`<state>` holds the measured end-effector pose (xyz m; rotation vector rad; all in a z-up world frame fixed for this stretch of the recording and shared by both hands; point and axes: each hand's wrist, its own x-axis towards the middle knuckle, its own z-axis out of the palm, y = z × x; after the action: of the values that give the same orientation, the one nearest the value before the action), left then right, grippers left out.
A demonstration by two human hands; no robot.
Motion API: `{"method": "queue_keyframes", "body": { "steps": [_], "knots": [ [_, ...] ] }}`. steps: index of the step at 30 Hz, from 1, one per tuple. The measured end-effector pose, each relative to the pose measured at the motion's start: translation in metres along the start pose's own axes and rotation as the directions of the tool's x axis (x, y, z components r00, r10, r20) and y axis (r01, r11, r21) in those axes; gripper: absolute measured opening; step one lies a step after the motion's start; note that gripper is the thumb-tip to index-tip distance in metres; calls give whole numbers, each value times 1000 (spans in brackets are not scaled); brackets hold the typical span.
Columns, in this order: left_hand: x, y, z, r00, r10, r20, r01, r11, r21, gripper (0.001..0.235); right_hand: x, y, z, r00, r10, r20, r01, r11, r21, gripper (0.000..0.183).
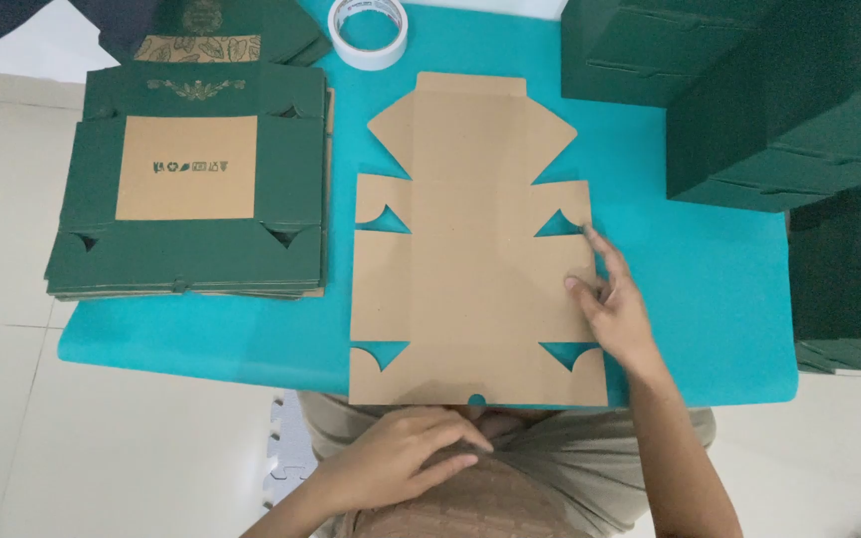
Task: Assembling a small decorative cardboard box by folding along pre-scored lines and tucking in the tabs.
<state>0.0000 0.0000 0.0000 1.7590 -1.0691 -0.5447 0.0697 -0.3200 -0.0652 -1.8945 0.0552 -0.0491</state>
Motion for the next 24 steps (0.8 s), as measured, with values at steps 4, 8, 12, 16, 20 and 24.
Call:
{"method": "queue_keyframes", "body": {
  "steps": [4, 8, 12, 16, 20, 24],
  "knots": [
    [15, -25, 10, 985, 131, -115, -37, 803, 594, 51, -4, -26, -8, 992, 115, 60, -120, 990, 79, 65],
    [31, -39, 15, 987, 75, -140, 100, 393, 914, 117, -33, -67, -1, 959, -269, 90, 271, 773, -573, 62],
    [36, -58, 30, 982, 52, -184, 166, 249, 954, 116, -65, -70, 35, 792, -321, 519, 602, 549, -579, 101],
    [32, -58, 28, 983, 44, -176, 157, 276, 948, 112, -78, -38, 52, 745, -315, 588, 667, 340, -663, 113],
    [26, -62, 22, 980, 72, -187, 159, 294, 943, 101, -83, -27, 49, 729, -382, 568, 648, 120, -752, 88],
    [16, -65, 15, 980, 128, -151, 93, 375, 922, 58, -91, -29, 37, 740, -335, 583, 655, 160, -739, 75]
  ]
}}
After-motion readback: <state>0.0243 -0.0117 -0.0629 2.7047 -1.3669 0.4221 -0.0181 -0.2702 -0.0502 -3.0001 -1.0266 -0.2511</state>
